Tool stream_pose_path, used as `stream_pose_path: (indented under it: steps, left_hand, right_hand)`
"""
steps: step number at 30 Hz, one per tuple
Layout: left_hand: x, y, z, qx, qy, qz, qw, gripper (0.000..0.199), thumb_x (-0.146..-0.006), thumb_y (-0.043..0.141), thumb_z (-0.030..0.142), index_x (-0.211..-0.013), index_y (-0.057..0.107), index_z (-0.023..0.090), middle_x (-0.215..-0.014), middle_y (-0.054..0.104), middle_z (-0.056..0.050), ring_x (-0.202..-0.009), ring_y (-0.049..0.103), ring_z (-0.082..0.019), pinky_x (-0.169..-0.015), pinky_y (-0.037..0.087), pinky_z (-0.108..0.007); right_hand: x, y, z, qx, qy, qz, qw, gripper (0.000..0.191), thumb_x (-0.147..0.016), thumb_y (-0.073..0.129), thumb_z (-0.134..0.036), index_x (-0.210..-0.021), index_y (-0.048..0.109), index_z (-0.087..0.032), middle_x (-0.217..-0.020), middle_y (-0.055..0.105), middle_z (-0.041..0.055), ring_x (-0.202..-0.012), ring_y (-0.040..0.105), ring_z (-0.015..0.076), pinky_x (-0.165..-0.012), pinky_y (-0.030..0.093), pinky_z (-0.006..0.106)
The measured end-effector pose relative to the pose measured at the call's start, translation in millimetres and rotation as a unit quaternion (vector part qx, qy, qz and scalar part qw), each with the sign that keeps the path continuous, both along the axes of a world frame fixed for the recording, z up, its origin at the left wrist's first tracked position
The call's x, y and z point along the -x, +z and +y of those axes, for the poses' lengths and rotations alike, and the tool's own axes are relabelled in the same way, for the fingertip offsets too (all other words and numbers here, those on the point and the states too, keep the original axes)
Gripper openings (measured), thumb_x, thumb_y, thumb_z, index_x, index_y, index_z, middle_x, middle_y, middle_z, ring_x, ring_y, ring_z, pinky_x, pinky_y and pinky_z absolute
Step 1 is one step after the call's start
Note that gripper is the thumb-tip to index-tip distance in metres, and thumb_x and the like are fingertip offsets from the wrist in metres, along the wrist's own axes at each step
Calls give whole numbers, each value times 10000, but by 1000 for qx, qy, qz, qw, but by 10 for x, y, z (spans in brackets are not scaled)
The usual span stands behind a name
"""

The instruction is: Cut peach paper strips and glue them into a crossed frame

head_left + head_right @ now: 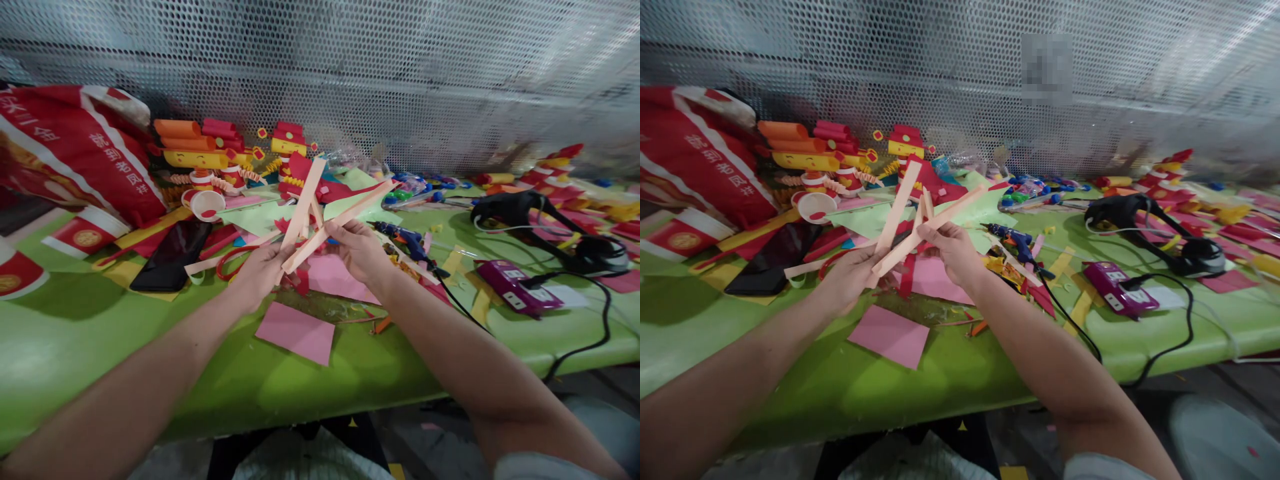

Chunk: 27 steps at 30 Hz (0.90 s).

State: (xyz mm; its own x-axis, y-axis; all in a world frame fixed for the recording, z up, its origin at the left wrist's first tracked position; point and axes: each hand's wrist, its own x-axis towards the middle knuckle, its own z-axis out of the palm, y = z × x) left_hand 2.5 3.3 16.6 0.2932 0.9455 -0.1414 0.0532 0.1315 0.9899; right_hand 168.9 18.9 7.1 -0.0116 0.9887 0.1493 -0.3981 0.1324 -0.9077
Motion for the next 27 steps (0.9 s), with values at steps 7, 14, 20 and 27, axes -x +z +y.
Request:
stream_pose_path:
  steps: [7,14,20,27]
  left_hand:
    - [25,-11,-27,42,-87,-7,995,168,-658,618,222,-790,690,148,-681,688,-73,-512,589,-143,-541,490,-280]
    - [15,-13,-32,37,-114,0,993,315,-689,644,266,-977,640,138,-735,687,-72,-563,600,-153,-603,509,-312]
    - [-26,-40,-36,-70,-31,-80,994,495,-616,713,204,-1091,578,178,-919,658,-28,-733,594,-127,-631,484,-227]
    - [47,-39,43,-89,17,-33,995,213,-704,649,344,-756,629,139,-636,644,-17,-488,557,-114,-462,448,-227]
  right_hand:
    - [50,10,-64,8,63,26,998,236,-480,811,-365,-584,663,-213,-612,651,-31,-592,570,120,-591,483,293]
    - [101,13,-89,31,-6,8,999,291,-461,805,-393,-577,650,-176,-551,627,-20,-521,537,98,-528,445,260]
    - [91,6,-50,43,-102,31,993,296,-438,802,-372,-528,600,-175,-491,576,-34,-455,476,72,-465,392,231]
    - [52,11,-30,13,-93,38,995,240,-501,779,-351,-564,616,-187,-532,594,-24,-483,501,85,-478,424,238]
